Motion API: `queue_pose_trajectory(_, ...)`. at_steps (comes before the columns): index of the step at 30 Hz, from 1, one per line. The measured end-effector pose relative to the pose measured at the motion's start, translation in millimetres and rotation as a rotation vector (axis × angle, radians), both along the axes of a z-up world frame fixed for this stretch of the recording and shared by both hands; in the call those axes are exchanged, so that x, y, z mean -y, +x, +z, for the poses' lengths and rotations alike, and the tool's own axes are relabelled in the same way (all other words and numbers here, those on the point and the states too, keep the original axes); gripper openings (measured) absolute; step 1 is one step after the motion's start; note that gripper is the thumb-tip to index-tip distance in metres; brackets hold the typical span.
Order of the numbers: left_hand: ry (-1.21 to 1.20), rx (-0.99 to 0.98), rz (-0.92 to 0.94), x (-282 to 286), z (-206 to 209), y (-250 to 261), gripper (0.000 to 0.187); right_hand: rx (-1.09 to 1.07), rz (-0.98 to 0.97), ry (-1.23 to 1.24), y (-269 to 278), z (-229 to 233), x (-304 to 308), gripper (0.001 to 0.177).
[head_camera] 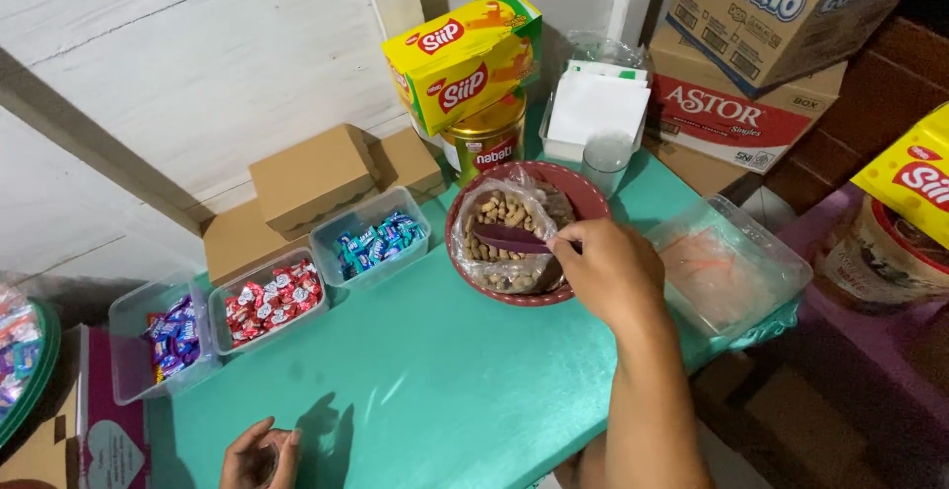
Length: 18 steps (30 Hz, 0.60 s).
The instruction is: Scooping snacks into small plastic bags and organizing candy packets on a table.
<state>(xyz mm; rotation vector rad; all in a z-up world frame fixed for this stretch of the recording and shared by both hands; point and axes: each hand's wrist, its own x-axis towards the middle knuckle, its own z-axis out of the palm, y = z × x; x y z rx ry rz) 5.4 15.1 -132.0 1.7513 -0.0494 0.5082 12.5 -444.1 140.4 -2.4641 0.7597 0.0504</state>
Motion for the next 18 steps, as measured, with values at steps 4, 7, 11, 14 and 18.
queue_pose_trajectory(4,0.025,-0.018,0.02,-4.8,-8.2,0.9,0.041,0.098,0.039,-0.038,11.3,-21.7,-1.1,0.03)
queue_pose_trajectory(7,0.021,0.026,-0.005,-6.4,-8.4,2.4,0.042,0.061,0.002,-0.014,10.3,-10.9,-7.5,0.031)
queue_pose_trajectory(11,-0.036,0.009,-0.026,3.6,8.2,-3.4,0.043,0.07,0.009,-0.017,8.4,-9.3,-7.0,0.032)
queue_pose_trajectory(14,0.03,-0.14,0.134,20.5,32.5,-9.8,0.037,0.072,0.0,-0.013,6.1,-4.4,-7.4,0.033)
queue_pose_trajectory(18,0.018,-0.17,0.115,21.0,36.7,-10.1,0.039,0.055,0.004,0.019,2.6,7.2,-12.2,0.03)
